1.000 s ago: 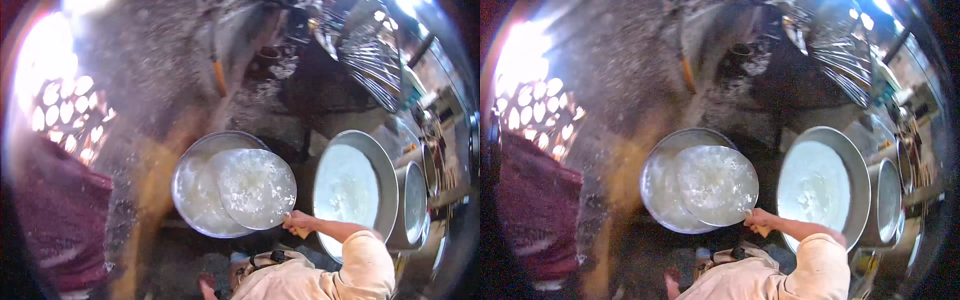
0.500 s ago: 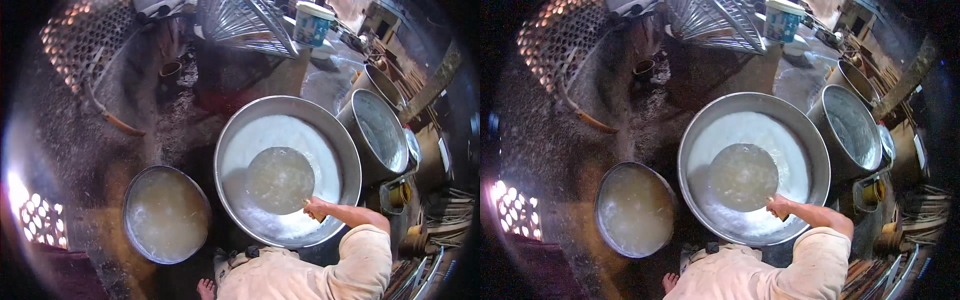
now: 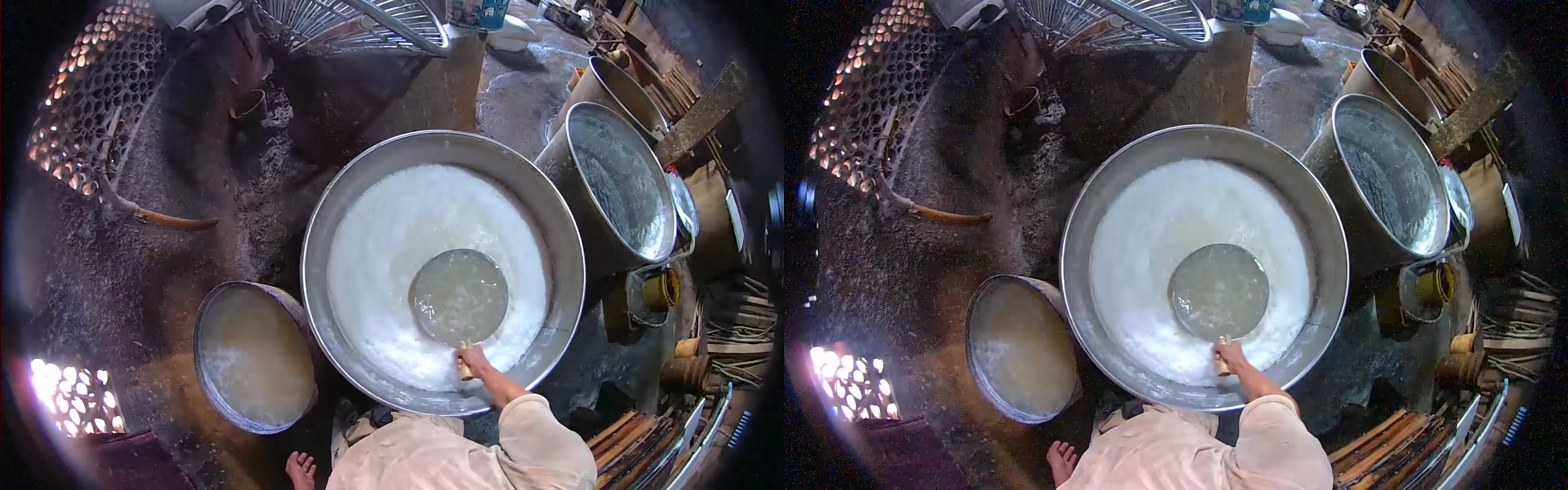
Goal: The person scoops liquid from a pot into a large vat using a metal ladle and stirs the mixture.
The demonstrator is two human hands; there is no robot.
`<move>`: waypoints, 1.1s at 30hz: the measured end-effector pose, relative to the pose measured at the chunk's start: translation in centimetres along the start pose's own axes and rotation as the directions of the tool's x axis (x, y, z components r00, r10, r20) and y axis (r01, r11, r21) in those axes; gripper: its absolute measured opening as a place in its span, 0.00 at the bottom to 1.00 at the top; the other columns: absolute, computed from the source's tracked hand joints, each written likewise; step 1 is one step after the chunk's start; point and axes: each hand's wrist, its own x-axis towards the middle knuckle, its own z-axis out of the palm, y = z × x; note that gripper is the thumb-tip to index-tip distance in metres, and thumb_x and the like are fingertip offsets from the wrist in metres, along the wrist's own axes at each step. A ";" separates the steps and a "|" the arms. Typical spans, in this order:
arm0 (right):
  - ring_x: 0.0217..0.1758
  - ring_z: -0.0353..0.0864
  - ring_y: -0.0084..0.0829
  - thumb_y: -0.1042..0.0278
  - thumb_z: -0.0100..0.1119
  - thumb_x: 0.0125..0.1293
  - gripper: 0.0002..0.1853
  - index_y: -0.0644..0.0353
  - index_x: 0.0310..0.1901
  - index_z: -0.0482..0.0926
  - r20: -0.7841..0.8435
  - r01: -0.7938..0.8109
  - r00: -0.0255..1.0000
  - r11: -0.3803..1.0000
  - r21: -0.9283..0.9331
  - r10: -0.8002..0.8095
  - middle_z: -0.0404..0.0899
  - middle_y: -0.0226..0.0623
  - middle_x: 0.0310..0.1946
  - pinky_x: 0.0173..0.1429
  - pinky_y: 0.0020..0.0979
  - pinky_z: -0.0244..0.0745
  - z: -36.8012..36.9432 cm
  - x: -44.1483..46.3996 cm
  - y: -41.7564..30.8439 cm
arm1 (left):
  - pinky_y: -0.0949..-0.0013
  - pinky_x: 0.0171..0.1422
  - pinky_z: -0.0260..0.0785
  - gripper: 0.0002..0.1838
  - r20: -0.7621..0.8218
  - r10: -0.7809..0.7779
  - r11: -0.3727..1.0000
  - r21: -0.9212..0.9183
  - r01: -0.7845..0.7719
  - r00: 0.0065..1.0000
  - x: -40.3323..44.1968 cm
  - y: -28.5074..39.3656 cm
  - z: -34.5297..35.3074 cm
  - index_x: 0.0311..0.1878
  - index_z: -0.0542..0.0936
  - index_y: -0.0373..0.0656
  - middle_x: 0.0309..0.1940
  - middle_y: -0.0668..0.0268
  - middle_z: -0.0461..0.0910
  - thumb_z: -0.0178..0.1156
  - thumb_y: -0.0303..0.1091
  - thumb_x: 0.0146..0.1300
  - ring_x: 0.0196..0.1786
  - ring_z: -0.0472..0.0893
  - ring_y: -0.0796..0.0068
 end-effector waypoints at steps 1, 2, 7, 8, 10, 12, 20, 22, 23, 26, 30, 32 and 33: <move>0.15 0.69 0.26 0.82 0.53 0.55 0.05 0.61 0.30 0.68 -0.034 -0.032 0.999 0.996 0.088 0.035 0.68 0.32 0.17 0.16 0.31 0.69 2.1 -0.6 0.2 | 0.59 0.41 0.69 0.20 0.046 0.032 0.999 0.035 -0.034 0.998 0.0 1.0 0.2 0.51 0.72 0.50 0.39 0.64 0.78 0.58 0.48 0.59 0.37 0.78 0.64; 0.13 0.68 0.26 0.81 0.53 0.56 0.06 0.61 0.31 0.68 -0.038 -0.081 0.996 0.992 0.096 0.085 0.66 0.31 0.15 0.15 0.29 0.68 3.6 0.1 1.2 | 0.59 0.41 0.69 0.20 0.048 0.030 0.999 0.038 -0.031 0.998 0.5 1.6 0.5 0.51 0.72 0.50 0.39 0.64 0.78 0.58 0.48 0.59 0.37 0.78 0.64; 0.13 0.63 0.19 0.72 0.57 0.62 0.05 0.58 0.31 0.70 0.397 -0.356 0.887 0.898 0.260 0.237 0.65 0.25 0.15 0.16 0.23 0.66 11.9 -0.6 3.7 | 0.58 0.42 0.68 0.21 0.090 0.012 0.996 0.088 -0.019 0.996 1.9 2.5 1.2 0.55 0.72 0.52 0.40 0.67 0.77 0.57 0.48 0.61 0.38 0.78 0.67; 0.13 0.63 0.19 0.72 0.57 0.62 0.05 0.58 0.32 0.70 0.492 -0.440 0.828 0.857 0.269 0.270 0.65 0.25 0.15 0.16 0.22 0.64 13.5 -2.0 3.1 | 0.58 0.42 0.68 0.21 0.092 0.007 0.997 0.076 -0.014 0.996 2.0 2.1 0.8 0.55 0.72 0.52 0.40 0.67 0.77 0.57 0.48 0.61 0.38 0.78 0.67; 0.13 0.62 0.18 0.72 0.57 0.62 0.05 0.58 0.33 0.70 0.578 -0.518 0.759 0.817 0.255 0.300 0.64 0.25 0.15 0.15 0.22 0.62 16.5 -4.8 2.2 | 0.58 0.43 0.68 0.21 0.105 -0.007 1.000 0.011 0.006 0.994 2.8 0.7 -0.4 0.55 0.72 0.52 0.40 0.67 0.78 0.57 0.49 0.61 0.37 0.79 0.67; 0.13 0.61 0.17 0.70 0.58 0.63 0.07 0.58 0.33 0.69 0.841 -0.807 0.386 0.580 0.110 0.378 0.64 0.25 0.15 0.15 0.21 0.58 19.5 -7.8 1.6 | 0.58 0.43 0.68 0.21 0.084 -0.050 0.998 -0.025 0.052 0.995 3.8 -1.3 -2.1 0.55 0.72 0.53 0.41 0.67 0.78 0.57 0.49 0.61 0.38 0.79 0.67; 0.14 0.70 0.26 0.66 0.56 0.64 0.10 0.65 0.32 0.78 0.588 0.425 0.808 0.671 -0.608 0.020 0.73 0.34 0.19 0.17 0.29 0.66 42.4 -13.3 -2.5 | 0.60 0.42 0.69 0.23 -0.044 -0.127 0.926 -0.363 0.102 0.991 6.7 -9.6 -10.7 0.56 0.72 0.53 0.46 0.65 0.78 0.57 0.50 0.61 0.43 0.79 0.65; 0.18 0.74 0.33 0.68 0.56 0.62 0.10 0.67 0.38 0.77 0.587 0.602 0.795 0.314 -0.734 -0.150 0.75 0.38 0.20 0.22 0.34 0.70 48.0 -8.0 -3.0 | 0.60 0.43 0.71 0.21 -0.013 -0.167 0.891 -0.430 0.146 0.986 6.9 -11.2 -12.9 0.55 0.71 0.52 0.37 0.70 0.78 0.55 0.50 0.61 0.40 0.80 0.67; 0.20 0.77 0.38 0.68 0.57 0.59 0.13 0.69 0.41 0.76 0.596 0.655 0.740 0.134 -0.744 -0.312 0.77 0.43 0.23 0.24 0.37 0.71 50.5 -7.0 -2.7 | 0.60 0.43 0.71 0.21 -0.039 -0.188 0.877 -0.457 0.149 0.981 6.2 -11.9 -14.1 0.55 0.71 0.52 0.37 0.70 0.78 0.55 0.50 0.61 0.40 0.80 0.67; 0.37 0.80 0.51 0.69 0.56 0.59 0.20 0.60 0.54 0.69 0.534 0.717 0.576 0.070 -0.693 -0.619 0.78 0.54 0.31 0.39 0.45 0.73 54.9 -2.1 1.4 | 0.61 0.43 0.70 0.23 -0.156 -0.326 0.834 -0.512 0.205 0.932 2.8 -14.0 -17.4 0.54 0.72 0.51 0.41 0.68 0.78 0.55 0.54 0.61 0.40 0.79 0.67; 0.50 0.75 0.48 0.54 0.46 0.66 0.24 0.63 0.57 0.67 0.447 0.599 0.745 0.201 -0.775 -0.495 0.74 0.50 0.49 0.50 0.44 0.69 53.7 2.9 9.7 | 0.61 0.43 0.68 0.23 -0.045 -0.633 0.673 -0.527 0.520 0.773 -0.5 -20.6 -22.5 0.55 0.72 0.51 0.38 0.67 0.78 0.56 0.51 0.60 0.38 0.78 0.67; 0.51 0.75 0.44 0.47 0.43 0.69 0.29 0.69 0.55 0.69 0.429 0.562 0.805 0.295 -0.773 -0.409 0.75 0.49 0.48 0.52 0.42 0.68 50.3 6.7 15.2 | 0.61 0.43 0.68 0.23 -0.043 -0.656 0.636 -0.569 0.521 0.753 -1.8 -22.8 -22.4 0.54 0.73 0.50 0.38 0.67 0.78 0.56 0.52 0.60 0.38 0.78 0.67; 0.51 0.75 0.43 0.47 0.43 0.69 0.29 0.69 0.55 0.69 0.424 0.528 0.834 0.287 -0.799 -0.355 0.75 0.49 0.48 0.52 0.41 0.68 48.6 8.7 17.7 | 0.61 0.43 0.68 0.23 -0.037 -0.660 0.624 -0.583 0.520 0.751 -2.3 -21.9 -21.9 0.53 0.73 0.50 0.37 0.67 0.78 0.56 0.52 0.60 0.38 0.78 0.67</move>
